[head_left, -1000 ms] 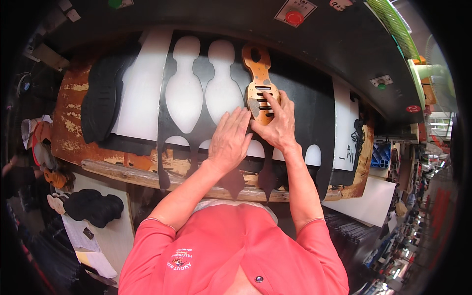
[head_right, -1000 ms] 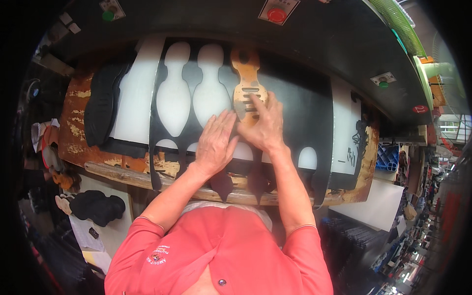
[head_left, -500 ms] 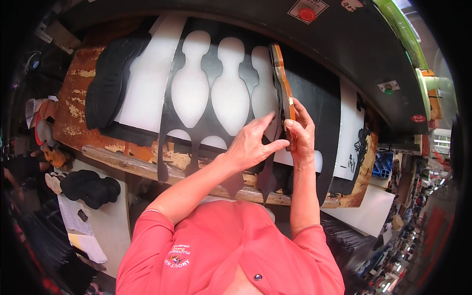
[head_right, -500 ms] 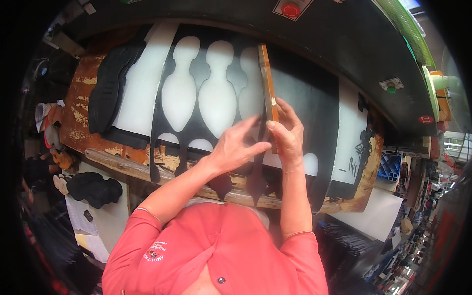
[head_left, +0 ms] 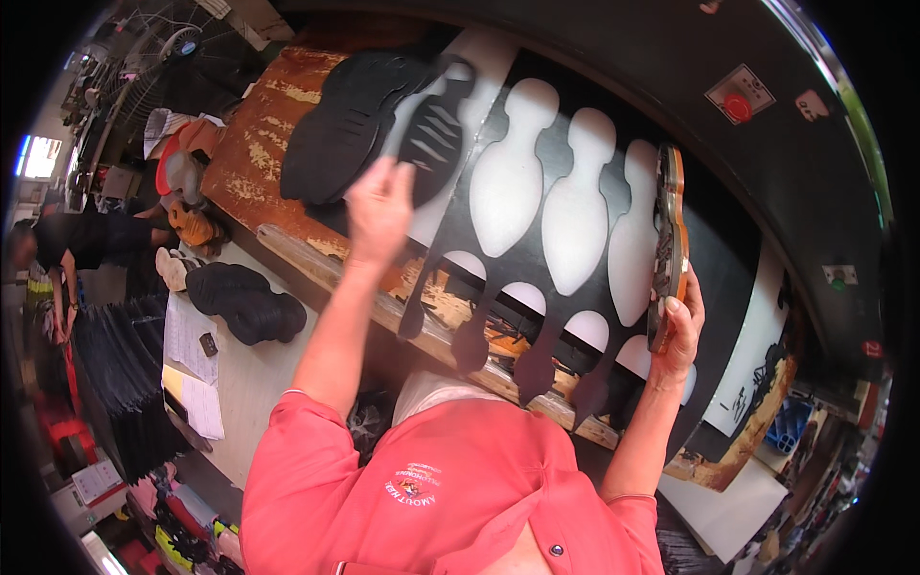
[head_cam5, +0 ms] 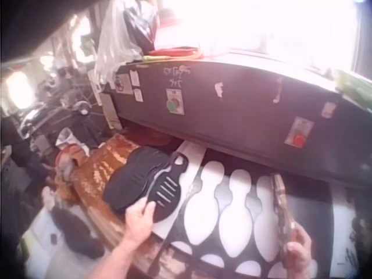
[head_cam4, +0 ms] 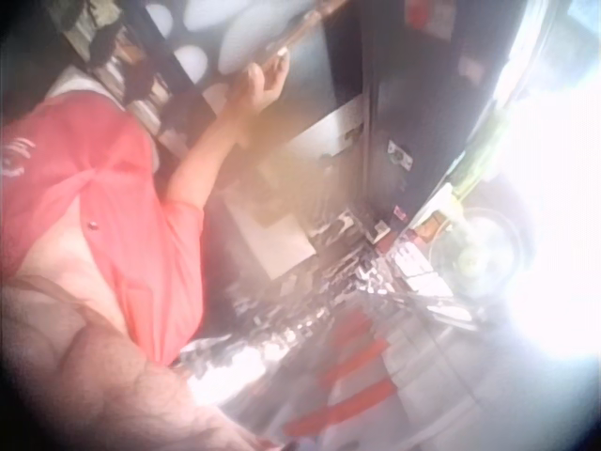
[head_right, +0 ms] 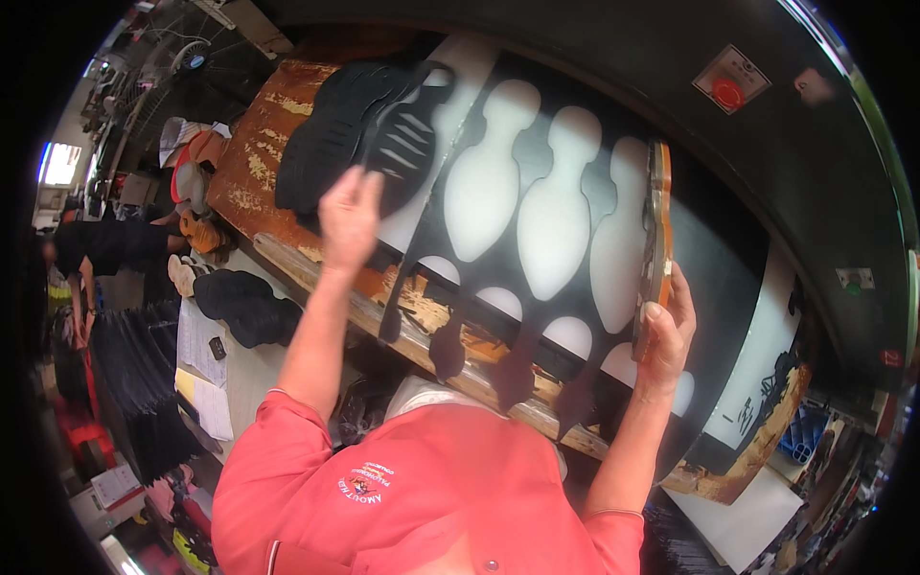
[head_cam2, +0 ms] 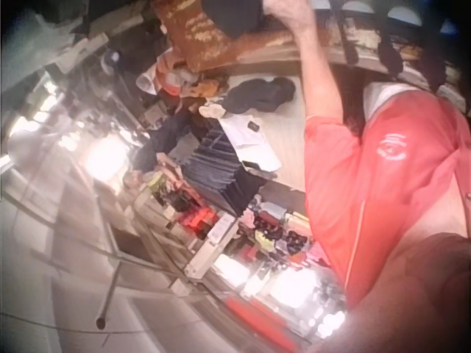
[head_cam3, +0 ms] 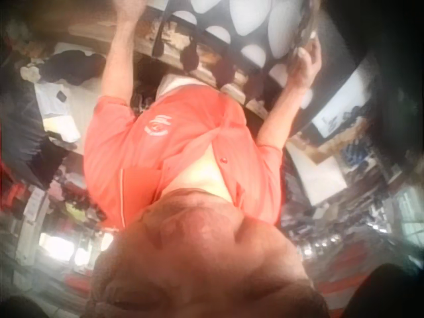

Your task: The person separates a stack of black rubber shoe soles using a heated wire tool. They repeatedly place the stack on a workbench, run the heated wire through the soles to separate them, and then move the separated soles to a nearby table.

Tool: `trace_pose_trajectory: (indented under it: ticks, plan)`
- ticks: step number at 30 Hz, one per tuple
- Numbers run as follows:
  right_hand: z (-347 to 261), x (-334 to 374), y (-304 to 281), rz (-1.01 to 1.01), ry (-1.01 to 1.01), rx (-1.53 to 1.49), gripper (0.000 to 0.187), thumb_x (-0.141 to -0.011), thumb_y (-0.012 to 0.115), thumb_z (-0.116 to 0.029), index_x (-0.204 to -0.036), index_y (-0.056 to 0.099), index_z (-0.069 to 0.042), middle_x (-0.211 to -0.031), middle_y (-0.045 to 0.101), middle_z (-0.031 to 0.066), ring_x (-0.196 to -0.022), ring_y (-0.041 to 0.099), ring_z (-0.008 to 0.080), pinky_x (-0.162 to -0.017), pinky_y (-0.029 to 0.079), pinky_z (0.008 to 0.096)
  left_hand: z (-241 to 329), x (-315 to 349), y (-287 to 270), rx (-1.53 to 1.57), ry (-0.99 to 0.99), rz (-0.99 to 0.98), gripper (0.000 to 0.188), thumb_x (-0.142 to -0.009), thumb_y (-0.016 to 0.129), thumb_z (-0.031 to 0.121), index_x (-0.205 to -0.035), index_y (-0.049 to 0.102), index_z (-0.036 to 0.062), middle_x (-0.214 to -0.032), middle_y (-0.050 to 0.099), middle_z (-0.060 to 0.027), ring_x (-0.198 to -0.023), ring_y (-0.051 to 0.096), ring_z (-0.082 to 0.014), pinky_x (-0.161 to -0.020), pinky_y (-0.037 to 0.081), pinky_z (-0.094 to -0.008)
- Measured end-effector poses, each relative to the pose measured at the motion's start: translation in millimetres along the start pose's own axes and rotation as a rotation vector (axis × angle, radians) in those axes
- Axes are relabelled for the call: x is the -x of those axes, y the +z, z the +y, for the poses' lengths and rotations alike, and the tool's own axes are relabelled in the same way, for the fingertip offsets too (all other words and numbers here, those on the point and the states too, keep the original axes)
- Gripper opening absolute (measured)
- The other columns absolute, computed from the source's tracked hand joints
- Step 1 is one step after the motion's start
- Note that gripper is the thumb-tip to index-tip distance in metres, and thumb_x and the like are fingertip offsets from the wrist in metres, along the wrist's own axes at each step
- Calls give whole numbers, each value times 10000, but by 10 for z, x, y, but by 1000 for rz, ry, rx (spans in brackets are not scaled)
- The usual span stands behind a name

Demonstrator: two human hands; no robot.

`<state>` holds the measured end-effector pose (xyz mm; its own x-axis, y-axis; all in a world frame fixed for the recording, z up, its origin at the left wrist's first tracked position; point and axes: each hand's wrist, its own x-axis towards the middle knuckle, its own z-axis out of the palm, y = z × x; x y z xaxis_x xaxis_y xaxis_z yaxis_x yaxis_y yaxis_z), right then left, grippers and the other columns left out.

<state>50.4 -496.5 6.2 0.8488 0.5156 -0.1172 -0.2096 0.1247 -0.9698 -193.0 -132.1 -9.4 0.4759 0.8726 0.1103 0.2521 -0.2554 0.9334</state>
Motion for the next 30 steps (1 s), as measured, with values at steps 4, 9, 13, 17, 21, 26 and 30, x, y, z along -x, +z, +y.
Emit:
trace_pose_trajectory:
  ticks: [4,9,13,17,21,26,30]
  plan:
    - [32,60,171,0,-36,40,823,-851,761,-265,-1558,504,69,-1277,687,129,-1044,657,184,-949,515,295,-421,-496,-814,-319,178,392,347,-1050,646,121,-1352,688,-45,-1116,785,-216,-974,759,-323,-951,585,-400]
    - [16,126,372,-2,-34,56,823,-856,750,-255,-1571,491,63,-1308,686,136,-1059,670,184,-962,528,294,-593,-594,-1062,-617,259,472,457,-982,697,85,-1418,638,-41,-1449,637,-223,-1390,543,-419,-1204,413,-484]
    - [43,16,198,-4,-35,-54,795,-843,761,-157,-1559,500,69,-1405,651,167,-1153,697,208,-990,557,308,-224,-290,-432,-449,398,301,421,-995,693,81,-1395,647,-42,-1424,645,-223,-1358,573,-431,-1167,455,-495]
    - [68,-206,-422,-43,-46,-79,752,-846,773,-107,-1538,541,74,-1415,662,143,-1156,677,178,-976,538,287,276,561,972,-255,443,-116,426,-987,705,58,-1397,649,-42,-1455,634,-241,-1384,575,-440,-1169,465,-496]
    - [-167,-169,-1256,-45,36,-157,722,-823,798,-119,-1495,594,51,-1329,708,137,-1127,679,174,-985,531,299,575,1251,2251,-391,572,-248,425,-971,724,85,-1378,663,-21,-1506,607,-229,-1438,539,-455,-1204,426,-531]
    - [-724,185,-2401,-15,-134,-200,974,-698,848,-334,-1534,529,51,-1335,666,184,-1191,663,247,-1001,514,317,698,1611,2966,-526,679,-174,378,-969,718,70,-1337,684,-13,-1448,658,-219,-1412,566,-456,-1193,432,-543]
    - [-1328,438,-3711,-79,-310,-456,1140,-713,890,-398,-1641,379,26,-1541,491,307,-1303,622,412,-1096,534,438,827,1881,3489,-537,663,-166,356,-980,700,39,-1333,699,-10,-1453,665,-210,-1402,587,-436,-1169,466,-514]
